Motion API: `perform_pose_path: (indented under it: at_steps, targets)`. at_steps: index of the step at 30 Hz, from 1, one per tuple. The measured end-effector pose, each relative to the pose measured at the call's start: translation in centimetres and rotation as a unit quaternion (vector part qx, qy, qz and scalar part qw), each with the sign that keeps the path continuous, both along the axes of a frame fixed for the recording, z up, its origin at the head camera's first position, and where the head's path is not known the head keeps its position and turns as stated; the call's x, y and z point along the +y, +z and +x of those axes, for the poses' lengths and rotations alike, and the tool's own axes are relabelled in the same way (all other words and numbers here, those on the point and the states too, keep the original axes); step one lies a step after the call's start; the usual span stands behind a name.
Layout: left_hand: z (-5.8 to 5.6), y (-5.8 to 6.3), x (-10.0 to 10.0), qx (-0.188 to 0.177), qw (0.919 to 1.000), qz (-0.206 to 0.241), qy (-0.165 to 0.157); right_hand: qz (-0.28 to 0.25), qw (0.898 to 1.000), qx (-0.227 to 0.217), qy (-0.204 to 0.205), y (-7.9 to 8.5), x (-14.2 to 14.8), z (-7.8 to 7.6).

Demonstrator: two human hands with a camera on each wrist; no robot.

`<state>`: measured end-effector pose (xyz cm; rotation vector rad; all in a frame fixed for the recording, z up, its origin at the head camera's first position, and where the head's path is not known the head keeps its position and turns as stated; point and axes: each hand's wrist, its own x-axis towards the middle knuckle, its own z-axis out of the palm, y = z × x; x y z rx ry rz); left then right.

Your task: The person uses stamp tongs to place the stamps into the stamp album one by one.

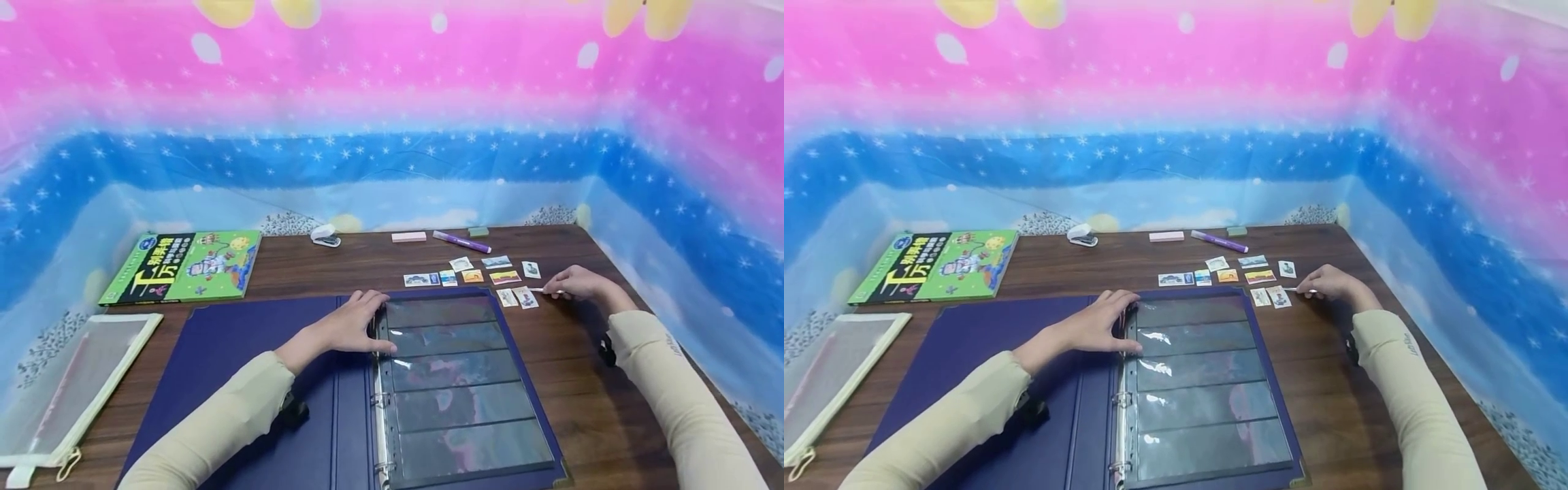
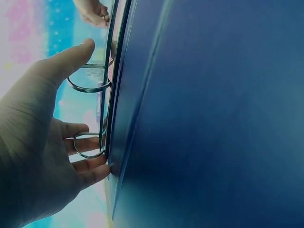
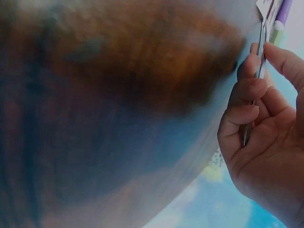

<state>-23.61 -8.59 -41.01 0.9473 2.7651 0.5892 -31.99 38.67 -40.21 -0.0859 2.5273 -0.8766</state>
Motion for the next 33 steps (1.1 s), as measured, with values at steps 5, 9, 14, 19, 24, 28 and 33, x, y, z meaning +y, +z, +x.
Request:
perform_pose_path:
  at_steps: [5,9,14,19,24,28,33]
  targets:
    - [0.0,-0.1,-0.1,0.006,1.0,-0.001,-0.002,0.031,0.998,0.054,0.012,-0.6,-0.1,0.4]
    - [0.0,0.1,-0.2,0.011,0.9999,0.001,-0.001,0.044,0.994,0.099,0.014,-0.4,-0.3,0.9]
    - [0.1,0.5,-0.2,0.003,0.9999,-0.012,0.0,0.023,0.99,0.136,-0.024,0.9,-0.6,2.1]
    - [0.4,1.0,0.4,-0.008,0.9995,-0.029,-0.005,-0.01,0.978,0.202,-0.05,2.8,-2.9,3.4]
    - [0.1,1.4,1.0,-0.008,0.9996,-0.029,-0.004,-0.045,0.963,0.261,-0.047,3.7,-7.1,3.8]
    - [-0.3,1.7,1.5,0.004,0.9999,-0.009,0.008,-0.103,0.96,0.258,-0.03,3.9,-10.8,3.7]
    - [-0.5,1.4,2.5,0.01,0.9998,0.003,0.014,-0.17,0.955,0.243,-0.029,4.0,-15.2,3.8]
